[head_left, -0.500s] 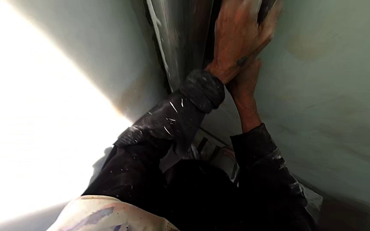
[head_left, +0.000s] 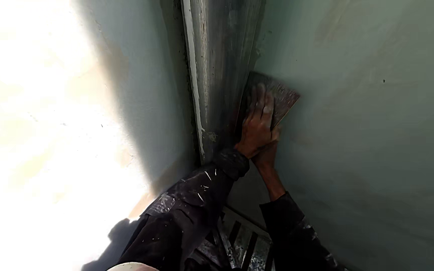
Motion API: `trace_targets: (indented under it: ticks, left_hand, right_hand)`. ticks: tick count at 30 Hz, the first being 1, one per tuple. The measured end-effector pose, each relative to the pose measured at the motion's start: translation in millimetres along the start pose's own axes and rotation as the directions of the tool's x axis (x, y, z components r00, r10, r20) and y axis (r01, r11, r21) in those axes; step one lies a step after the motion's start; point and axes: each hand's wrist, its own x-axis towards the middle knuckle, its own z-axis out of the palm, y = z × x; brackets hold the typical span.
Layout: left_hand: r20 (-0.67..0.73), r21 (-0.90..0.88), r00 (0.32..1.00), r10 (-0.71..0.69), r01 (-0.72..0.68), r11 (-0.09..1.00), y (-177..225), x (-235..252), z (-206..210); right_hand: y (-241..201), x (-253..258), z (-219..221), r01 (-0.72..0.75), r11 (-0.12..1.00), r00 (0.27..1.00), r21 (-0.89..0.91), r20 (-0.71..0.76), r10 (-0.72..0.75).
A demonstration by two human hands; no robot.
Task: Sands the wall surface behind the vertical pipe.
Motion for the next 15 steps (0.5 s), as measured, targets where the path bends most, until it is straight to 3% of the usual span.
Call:
trace_targets:
  ticks: [2, 3, 4, 6, 8, 10, 13, 15]
  left_hand:
    - [-0.054, -0.077, 0.997, 0.047, -0.051, 0.996, 20.1, 70.7, -13.8]
    - [-0.041, -0.113, 0.999, 0.035, -0.039, 0.993, 23.4, 81.1, -17.8]
    - [-0.022, -0.13, 1.0, 0.013, -0.015, 0.991, 21.6, 68.1, -16.6]
    - [0.072, -0.121, 0.99, -0.124, 0.132, 0.984, 14.1, -11.2, -6.3]
    - [0.065, -0.102, 0.975, -0.214, 0.22, 0.97, 3.6, -60.6, 9.3]
    - [-0.005, -0.093, 0.976, -0.218, 0.216, 0.972, 11.4, -28.5, 7.8]
    - [-0.064, -0.116, 0.995, -0.083, 0.075, 0.99, 20.7, 59.5, -8.0]
    - [0.001, -0.162, 0.997, -0.073, 0.072, 0.984, 11.6, 29.9, -8.1]
  right_hand:
    - [-36.1, 31.2, -31.8, 0.07, 0.998, 0.997, 0.002, -0.034, -0.07]
    - [-40.0, 34.6, -33.6, 0.087, 0.996, 0.995, 0.001, -0.048, -0.087]
    - [-29.5, 27.3, -24.6, 0.097, 0.995, 0.993, -0.014, -0.062, -0.098]
    - [17.8, -15.9, -0.4, 0.056, 0.997, 0.998, -0.051, -0.007, -0.057]
    - [37.2, -38.1, 3.5, 0.053, 0.994, 0.998, -0.095, 0.045, -0.049]
    - [14.1, -14.3, -18.5, 0.108, 0.991, 0.993, -0.085, 0.064, -0.102]
    - [-20.9, 30.2, -34.3, 0.14, 0.99, 0.99, -0.007, 0.018, -0.14]
    - [-0.9, 10.7, -10.8, 0.003, 0.999, 0.997, 0.041, 0.073, -0.006]
